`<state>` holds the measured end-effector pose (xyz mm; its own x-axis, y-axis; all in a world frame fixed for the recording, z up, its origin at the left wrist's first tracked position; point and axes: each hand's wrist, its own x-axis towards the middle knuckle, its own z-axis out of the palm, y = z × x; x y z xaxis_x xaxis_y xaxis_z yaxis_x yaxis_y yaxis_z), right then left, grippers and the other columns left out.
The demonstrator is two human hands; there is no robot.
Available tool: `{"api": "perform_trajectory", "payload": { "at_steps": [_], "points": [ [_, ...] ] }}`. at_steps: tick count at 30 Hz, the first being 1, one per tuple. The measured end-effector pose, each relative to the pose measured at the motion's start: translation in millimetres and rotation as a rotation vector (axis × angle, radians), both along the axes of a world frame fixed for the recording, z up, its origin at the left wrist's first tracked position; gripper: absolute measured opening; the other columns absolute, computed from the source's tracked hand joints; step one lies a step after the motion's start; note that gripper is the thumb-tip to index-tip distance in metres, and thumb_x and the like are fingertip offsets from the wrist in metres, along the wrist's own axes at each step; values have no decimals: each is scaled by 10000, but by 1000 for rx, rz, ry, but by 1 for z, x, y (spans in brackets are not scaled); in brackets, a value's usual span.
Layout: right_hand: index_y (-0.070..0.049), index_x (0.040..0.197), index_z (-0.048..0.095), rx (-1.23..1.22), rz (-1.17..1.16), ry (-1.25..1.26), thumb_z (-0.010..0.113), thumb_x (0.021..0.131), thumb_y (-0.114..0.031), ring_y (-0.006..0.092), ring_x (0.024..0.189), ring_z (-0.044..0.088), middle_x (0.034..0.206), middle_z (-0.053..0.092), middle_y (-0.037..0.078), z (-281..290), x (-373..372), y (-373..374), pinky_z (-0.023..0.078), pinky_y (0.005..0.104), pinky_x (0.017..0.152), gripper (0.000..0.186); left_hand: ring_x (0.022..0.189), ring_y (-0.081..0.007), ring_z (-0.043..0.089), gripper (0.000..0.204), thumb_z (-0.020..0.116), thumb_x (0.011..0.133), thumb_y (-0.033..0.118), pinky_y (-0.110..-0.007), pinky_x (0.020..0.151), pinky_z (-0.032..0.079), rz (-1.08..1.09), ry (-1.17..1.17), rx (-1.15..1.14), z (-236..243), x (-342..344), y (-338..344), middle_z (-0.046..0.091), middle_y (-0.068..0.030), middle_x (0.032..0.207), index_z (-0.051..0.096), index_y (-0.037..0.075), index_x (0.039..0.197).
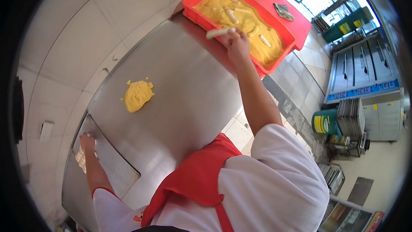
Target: The person places a yellow filling onto flat pieces of dough, rolls them into cylindrical shapes by hand, and positions them on a metal baking tray.
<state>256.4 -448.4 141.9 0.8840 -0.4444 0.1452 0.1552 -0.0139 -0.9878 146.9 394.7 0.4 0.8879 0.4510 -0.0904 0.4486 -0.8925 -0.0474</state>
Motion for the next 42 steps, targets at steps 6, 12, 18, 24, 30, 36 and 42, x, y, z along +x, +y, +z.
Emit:
{"api": "perform_trajectory", "payload": {
  "at_steps": [6, 12, 18, 24, 30, 36, 42],
  "points": [
    [35, 1169, 664, 337, -225, 82, 666, 1058, -165, 186, 916, 700, 1096, 692, 108, -27, -1, 40, 595, 327, 782, 228, 1023, -427, 716, 328, 681, 933, 128, -541, 875, 583, -12, -105, 25, 28, -27, -10, 679, -231, 1250, 643, 25, 1241],
    [-34, 1273, 703, 1, 601, 400, 671, 1066, -164, 165, 1061, 683, 1161, 725, 66, -64, -104, 183, 570, 354, 945, 246, 1066, -175, 683, 266, 722, 1002, 65, -358, 921, 571, -5, -956, -957, 95, -64, -175, 693, -97, 1246, 656, 22, 1257],
    [-17, 1280, 705, 184, 952, 229, 756, 990, -59, 180, 1025, 723, 1115, 751, 83, 31, -165, 305, 600, 355, 943, 297, 1321, -207, 612, 454, 614, 1069, 74, -355, 1141, 473, -36, -877, -1908, 121, -113, -377, 646, -122, 1417, 547, -10, 1511],
    [0, 1209, 696, -387, 907, -32, 757, 976, -55, 219, 977, 749, 1063, 736, 122, 37, -219, 313, 619, 356, 884, 247, 800, -119, 652, 357, 614, 1129, 347, -276, 689, 500, 234, -909, -1859, 123, -133, -384, 704, -31, 897, 689, 14, 1025],
    [-7, 1213, 692, 4, 530, 167, 651, 1111, -402, 143, 910, 657, 1023, 676, 41, -20, -252, 323, 554, 326, 754, 410, 567, -165, 510, 490, 633, 1124, 289, -375, 549, 455, -57, -986, -1138, 119, -155, -425, 616, -96, 625, 617, -4, 732],
    [11, 1154, 651, 222, 526, 788, 620, 1095, -565, 125, 830, 612, 925, 661, 33, -2, -257, 304, 512, 337, 702, 580, 559, -271, 563, 536, 569, 1142, 351, -429, 582, 493, -223, -793, -1161, 97, -195, -438, 603, -181, 620, 647, -13, 757],
    [-23, 1151, 687, 8, 787, -61, 822, 995, -225, 211, 931, 659, 1053, 692, 89, 70, -223, 267, 548, 341, 811, 289, 869, -225, 707, 502, 517, 1148, 464, -415, 795, 547, 403, -670, -2241, 33, -185, -378, 755, -105, 929, 726, 19, 1046]
  ]
}}
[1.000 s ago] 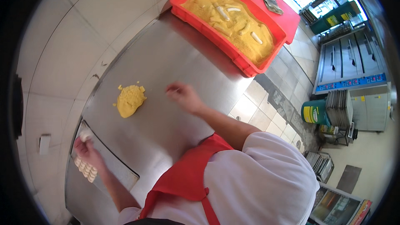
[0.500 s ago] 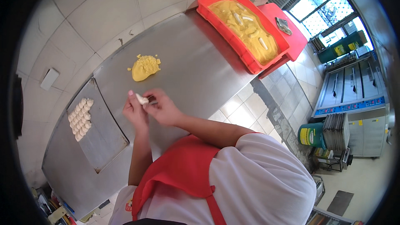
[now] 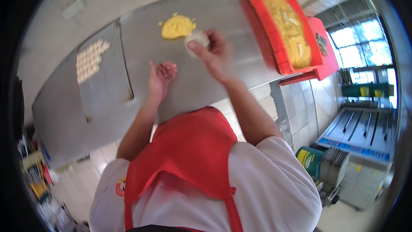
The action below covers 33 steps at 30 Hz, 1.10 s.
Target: The person places a yellow filling onto flat pieces of dough, rolls them into cylindrical shapes by hand, and positions them on a metal baking tray.
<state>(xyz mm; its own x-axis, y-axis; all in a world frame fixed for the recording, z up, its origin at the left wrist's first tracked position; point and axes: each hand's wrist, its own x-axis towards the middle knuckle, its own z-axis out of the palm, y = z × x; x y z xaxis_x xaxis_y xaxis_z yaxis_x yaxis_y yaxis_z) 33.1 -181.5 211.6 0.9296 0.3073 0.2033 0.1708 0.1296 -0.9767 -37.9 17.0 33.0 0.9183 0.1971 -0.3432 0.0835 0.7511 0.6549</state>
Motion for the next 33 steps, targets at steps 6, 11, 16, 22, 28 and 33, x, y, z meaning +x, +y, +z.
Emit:
{"api": "perform_trajectory", "payload": {
  "at_steps": [6, 11, 16, 22, 28, 33],
  "points": [
    [-29, 1220, 700, -856, -110, -751, 657, 954, -30, 386, 1084, 663, 1226, 717, 156, -144, -7, -35, 515, 513, 975, 269, 1161, -252, 678, 327, 661, 1066, 342, -435, 1040, 508, -102, 40, 1167, -7, -23, -15, 751, -99, 1167, 730, 78, 1245],
    [-84, 1425, 645, -1003, -56, -514, 705, 867, -89, 351, 1322, 589, 1414, 652, 101, -174, -21, -42, 460, 528, 1100, 560, 1427, -321, 539, 450, 714, 978, 305, -507, 1243, 361, -294, -269, 1703, -4, -10, -63, 658, -58, 1448, 695, 99, 1378],
    [-107, 1532, 574, -1353, 114, -606, 657, 938, -178, 304, 1465, 480, 1530, 565, 36, -192, -30, -61, 330, 595, 1215, 604, 1538, -323, 443, 591, 703, 984, 401, -648, 1312, 146, -530, -283, 2049, -10, -14, -61, 588, -23, 1560, 625, 137, 1508],
    [-160, 1631, 476, -1507, 226, -575, 577, 991, -190, 279, 1516, 421, 1615, 486, 18, -173, -35, -65, 279, 651, 1241, 649, 1588, -292, 394, 677, 638, 1013, 476, -730, 1299, 58, -620, -324, 2099, -6, -18, -35, 537, 0, 1634, 528, 166, 1604],
    [-155, 1502, 616, -1516, 342, -370, 591, 976, -156, 325, 1469, 494, 1572, 554, 68, -144, -13, -57, 311, 650, 1241, 527, 1612, -284, 354, 710, 604, 1029, 500, -743, 1295, 66, -627, -311, 2130, -10, -27, -22, 459, 19, 1702, 469, 180, 1649],
    [-92, 1370, 706, -859, 49, -182, 639, 999, -158, 409, 1260, 657, 1439, 656, 194, -168, 91, -32, 532, 507, 1087, 383, 1640, -277, 298, 715, 595, 1043, 491, -722, 1308, 89, -604, -327, 2073, -17, -32, -21, 393, 34, 1747, 433, 189, 1670]
  ]
}}
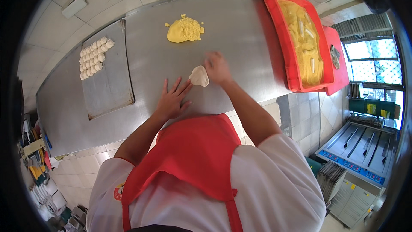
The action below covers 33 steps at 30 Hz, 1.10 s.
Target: The person places a yellow filling onto flat pieces of dough, rolls them into cylindrical shapes by hand, and positions them on a metal baking tray.
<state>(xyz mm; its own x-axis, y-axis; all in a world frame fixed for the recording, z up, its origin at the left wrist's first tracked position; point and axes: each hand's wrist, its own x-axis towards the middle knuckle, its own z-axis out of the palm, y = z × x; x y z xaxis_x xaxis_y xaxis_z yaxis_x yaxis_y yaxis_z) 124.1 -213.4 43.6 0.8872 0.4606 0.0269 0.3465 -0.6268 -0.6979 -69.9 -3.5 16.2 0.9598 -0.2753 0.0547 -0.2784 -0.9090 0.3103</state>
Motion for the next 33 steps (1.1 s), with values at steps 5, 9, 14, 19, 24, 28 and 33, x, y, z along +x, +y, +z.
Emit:
{"api": "perform_trajectory", "payload": {
  "at_steps": [5, 9, 14, 19, 24, 28, 33],
  "points": [
    [-79, 1393, 698, 139, -83, -12, 675, 1014, -197, 393, 1158, 709, 1434, 664, 192, -23, 118, 51, 574, 458, 1027, 397, 1661, -256, 245, 661, 610, 1051, 412, -655, 1338, 100, -5, 60, -8, -6, -1, 4, 392, 37, 1745, 455, 188, 1653],
    [-86, 1402, 713, -15, 23, -9, 740, 1014, -221, 302, 1089, 735, 1340, 735, 146, -13, 138, 74, 589, 397, 965, 411, 1657, -233, 255, 632, 621, 1048, 374, -631, 1349, 105, 40, 138, -74, -4, -3, 3, 413, 38, 1730, 474, 191, 1635],
    [-95, 1229, 783, 71, -16, -159, 803, 945, -261, 316, 1046, 710, 1115, 781, 94, -40, 143, 76, 550, 440, 960, 329, 1646, -217, 279, 616, 634, 1041, 361, -621, 1356, 114, 48, 174, -92, 2, 4, 3, 435, 47, 1714, 489, 214, 1622],
    [-158, 1193, 777, -66, -79, -280, 794, 926, -248, 316, 1130, 652, 1159, 763, 65, -46, 139, 73, 450, 460, 1049, 283, 1626, -228, 327, 640, 673, 1015, 344, -626, 1354, 136, 70, 179, -118, 5, 0, 3, 446, 55, 1707, 494, 216, 1616],
    [-170, 1273, 739, -64, -15, -313, 766, 938, -222, 310, 1208, 627, 1283, 732, 43, -42, 132, 49, 414, 467, 1093, 340, 1617, -231, 349, 652, 696, 994, 334, -628, 1349, 164, 65, 170, -115, 4, 7, 3, 457, 61, 1702, 509, 222, 1607],
    [-147, 1313, 727, 15, -102, -109, 749, 976, -178, 271, 1218, 658, 1270, 718, 82, -33, 133, 54, 512, 467, 1017, 340, 1624, -230, 336, 658, 686, 1001, 339, -622, 1353, 155, 64, 136, -101, 3, 2, 2, 444, 64, 1710, 493, 232, 1621],
    [-47, 1343, 692, 823, -351, 578, 707, 1050, -107, 278, 1134, 721, 1255, 653, 156, -11, 123, 30, 635, 397, 954, 300, 1628, -238, 330, 658, 658, 1021, 345, -619, 1357, 136, 58, 131, -95, 3, 1, 0, 438, 57, 1715, 465, 229, 1639]
  ]
}}
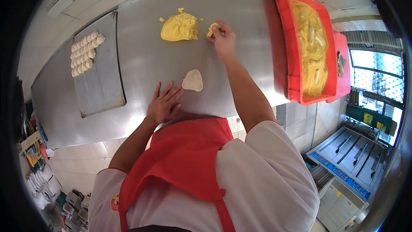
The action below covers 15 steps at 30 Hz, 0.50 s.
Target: The person places a yellow filling onto flat pieces of dough, rolls them into cylindrical shapes by hand, and positions them on a metal baking tray.
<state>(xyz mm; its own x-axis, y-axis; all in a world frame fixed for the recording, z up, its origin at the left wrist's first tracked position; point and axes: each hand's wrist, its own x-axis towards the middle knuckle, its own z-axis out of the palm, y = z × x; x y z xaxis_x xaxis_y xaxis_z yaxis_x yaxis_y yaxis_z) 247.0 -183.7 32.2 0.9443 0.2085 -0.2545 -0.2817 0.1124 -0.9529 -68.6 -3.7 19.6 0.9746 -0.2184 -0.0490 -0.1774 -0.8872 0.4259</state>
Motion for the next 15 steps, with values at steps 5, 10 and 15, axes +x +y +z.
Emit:
{"api": "perform_trajectory", "payload": {
  "at_steps": [5, 10, 15],
  "points": [
    [74, 1327, 654, 231, 13, 140, 709, 1050, -94, 280, 973, 762, 1246, 647, 161, 17, -39, -20, 627, 348, 991, 329, 1636, -250, 312, 656, 644, 1029, 326, -620, 1351, 130, 6, -20, -31, -2, -7, 1, 429, 42, 1723, 457, 199, 1645],
    [61, 1294, 687, -149, 193, -92, 741, 1032, -103, 225, 929, 766, 1077, 732, 124, 24, -86, -27, 623, 327, 884, 314, 1626, -258, 336, 629, 641, 1025, 310, -627, 1341, 131, 0, -63, -18, -1, -10, 5, 452, 23, 1709, 491, 170, 1620],
    [-12, 1262, 741, -355, 265, -249, 749, 1000, -85, 168, 930, 742, 1005, 792, 111, 5, -105, -50, 621, 341, 869, 273, 1532, -346, 459, 530, 674, 1011, 219, -576, 1287, 300, 35, -173, -237, 4, 22, -5, 559, -131, 1595, 591, 99, 1521]
  ]
}}
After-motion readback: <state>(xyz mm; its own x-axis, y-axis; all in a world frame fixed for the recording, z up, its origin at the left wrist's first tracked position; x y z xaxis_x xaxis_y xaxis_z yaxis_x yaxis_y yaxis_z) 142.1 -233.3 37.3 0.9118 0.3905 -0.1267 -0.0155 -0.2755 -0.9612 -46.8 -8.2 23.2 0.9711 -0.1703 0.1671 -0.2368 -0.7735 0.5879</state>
